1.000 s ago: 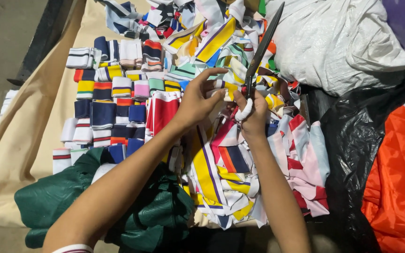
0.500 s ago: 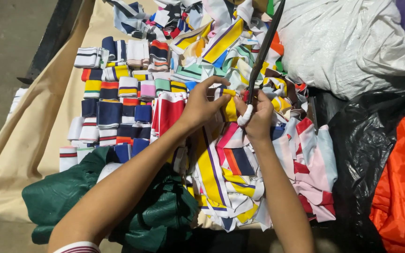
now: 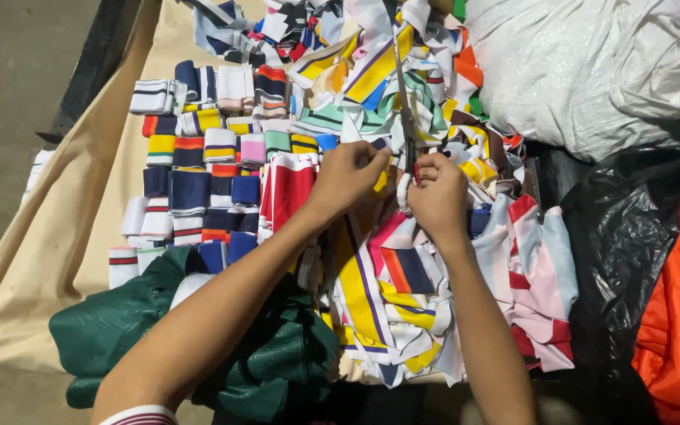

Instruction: Trimming the edges of colorful fabric scraps using a pair of scissors on a work table in a factory setting.

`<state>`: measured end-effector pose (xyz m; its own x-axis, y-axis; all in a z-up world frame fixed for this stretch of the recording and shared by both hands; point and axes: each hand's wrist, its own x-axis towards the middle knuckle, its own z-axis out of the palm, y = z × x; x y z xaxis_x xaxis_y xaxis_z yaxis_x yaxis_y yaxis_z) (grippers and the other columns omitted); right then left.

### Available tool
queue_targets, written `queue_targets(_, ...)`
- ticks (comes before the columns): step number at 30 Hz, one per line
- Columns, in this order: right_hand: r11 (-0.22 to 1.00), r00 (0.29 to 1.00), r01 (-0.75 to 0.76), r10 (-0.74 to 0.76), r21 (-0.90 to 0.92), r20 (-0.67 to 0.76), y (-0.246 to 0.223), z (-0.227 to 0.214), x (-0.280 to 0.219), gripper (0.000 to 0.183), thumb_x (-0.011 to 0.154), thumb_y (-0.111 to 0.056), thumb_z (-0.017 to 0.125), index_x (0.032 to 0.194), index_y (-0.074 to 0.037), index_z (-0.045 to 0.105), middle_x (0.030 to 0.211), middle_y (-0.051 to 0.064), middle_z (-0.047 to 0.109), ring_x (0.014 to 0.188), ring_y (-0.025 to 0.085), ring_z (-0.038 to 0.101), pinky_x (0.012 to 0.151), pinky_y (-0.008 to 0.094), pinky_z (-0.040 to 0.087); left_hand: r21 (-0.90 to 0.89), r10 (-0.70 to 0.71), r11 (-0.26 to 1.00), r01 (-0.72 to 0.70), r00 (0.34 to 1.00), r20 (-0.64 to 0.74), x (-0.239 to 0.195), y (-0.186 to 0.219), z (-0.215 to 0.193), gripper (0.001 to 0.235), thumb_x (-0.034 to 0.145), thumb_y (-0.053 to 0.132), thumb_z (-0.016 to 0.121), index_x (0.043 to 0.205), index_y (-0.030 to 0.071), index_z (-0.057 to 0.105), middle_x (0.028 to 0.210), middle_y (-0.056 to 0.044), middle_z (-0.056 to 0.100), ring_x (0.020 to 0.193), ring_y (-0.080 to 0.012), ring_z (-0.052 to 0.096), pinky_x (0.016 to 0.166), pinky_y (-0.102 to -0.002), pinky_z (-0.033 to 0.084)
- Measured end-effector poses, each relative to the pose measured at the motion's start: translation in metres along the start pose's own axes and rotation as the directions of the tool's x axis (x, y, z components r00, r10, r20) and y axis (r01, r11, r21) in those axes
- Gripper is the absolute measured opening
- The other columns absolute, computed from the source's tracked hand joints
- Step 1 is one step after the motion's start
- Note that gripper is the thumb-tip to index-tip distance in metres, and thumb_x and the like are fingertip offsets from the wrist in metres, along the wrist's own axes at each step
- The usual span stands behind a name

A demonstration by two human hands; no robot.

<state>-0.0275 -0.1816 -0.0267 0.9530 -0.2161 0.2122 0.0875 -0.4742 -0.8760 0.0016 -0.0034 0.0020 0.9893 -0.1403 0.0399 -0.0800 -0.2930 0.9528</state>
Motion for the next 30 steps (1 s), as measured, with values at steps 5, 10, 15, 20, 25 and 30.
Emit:
queue_targets(5, 0.969, 0.990, -0.143, 0.137, 0.200, 0.041, -0.033, -0.003, -0.009, 0.034, 0.086, -0.020, 0.090, 0.096, 0.001, 0.066, 0.066, 0.011, 0.068, 0.052, 0.011, 0.066, 0.044, 0.021, 0.052, -0.067, 0.121, 0.990, -0.120, 0.993, 0.007, 0.001, -0.018, 0.001, 0.018, 0.088, 0.010, 0.072, 0.105, 0.006, 0.076, 0.098, -0.021, 0.074, 0.102, -0.0444, 0.071, 0.081, -0.047, 0.059)
queue_targets(10, 0.883, 0.986, -0.162, 0.157, 0.440, 0.047, -0.045, -0.006, -0.005, 0.030, 0.092, -0.019, 0.083, 0.098, 0.002, 0.062, 0.079, 0.017, 0.074, 0.057, 0.015, 0.072, 0.047, 0.019, 0.057, -0.260, 0.160, 0.951, -0.169, 0.986, -0.055, 0.005, -0.008, -0.001, 0.030, 0.087, -0.003, 0.069, 0.116, 0.006, 0.069, 0.119, -0.021, 0.071, 0.123, -0.0447, 0.063, 0.091, -0.052, 0.060)
queue_targets(15, 0.806, 0.986, -0.162, 0.161, 0.570, 0.054, -0.076, -0.012, -0.014, 0.032, 0.093, -0.027, 0.079, 0.097, -0.002, 0.061, 0.093, 0.020, 0.077, 0.059, 0.012, 0.073, 0.049, 0.017, 0.057, -0.262, 0.241, 0.936, -0.234, 0.971, -0.008, 0.006, -0.017, 0.004, 0.032, 0.088, 0.004, 0.072, 0.119, 0.010, 0.067, 0.121, -0.015, 0.072, 0.120, -0.0341, 0.066, 0.088, -0.051, 0.060)
queue_targets(20, 0.858, 0.995, -0.084, 0.096, 0.506, 0.001, -0.027, 0.006, -0.020, 0.022, 0.093, -0.022, 0.076, 0.101, -0.005, 0.064, 0.094, 0.009, 0.073, 0.064, 0.008, 0.063, 0.057, 0.020, 0.051, -0.167, 0.301, 0.940, -0.299, 0.953, -0.011, 0.011, -0.003, 0.007, 0.030, 0.088, -0.001, 0.067, 0.114, 0.013, 0.061, 0.118, -0.004, 0.068, 0.092, -0.0144, 0.066, 0.074, -0.027, 0.055)
queue_targets(25, 0.871, 0.996, 0.070, -0.031, 0.486, -0.087, 0.000, 0.014, -0.030, 0.017, 0.096, -0.020, 0.076, 0.096, -0.008, 0.065, 0.086, 0.001, 0.068, 0.080, 0.008, 0.063, 0.074, 0.021, 0.052, -0.057, 0.381, 0.923, -0.380, 0.924, 0.009, -0.005, -0.002, 0.007, 0.035, 0.084, -0.006, 0.059, 0.110, 0.015, 0.052, 0.093, -0.001, 0.067, 0.062, -0.0099, 0.045, 0.053, -0.027, 0.036)
queue_targets(30, 0.843, 0.992, 0.012, 0.055, 0.537, -0.110, -0.032, 0.015, -0.026, 0.027, 0.092, -0.022, 0.083, 0.088, -0.005, 0.063, 0.065, 0.009, 0.067, 0.050, 0.013, 0.063, 0.046, 0.022, 0.050, -0.206, 0.154, 0.969, -0.133, 0.984, 0.088, -0.007, -0.014, 0.011, 0.048, 0.082, -0.003, 0.062, 0.128, 0.012, 0.061, 0.125, -0.023, 0.066, 0.122, -0.0507, 0.061, 0.098, -0.058, 0.056)
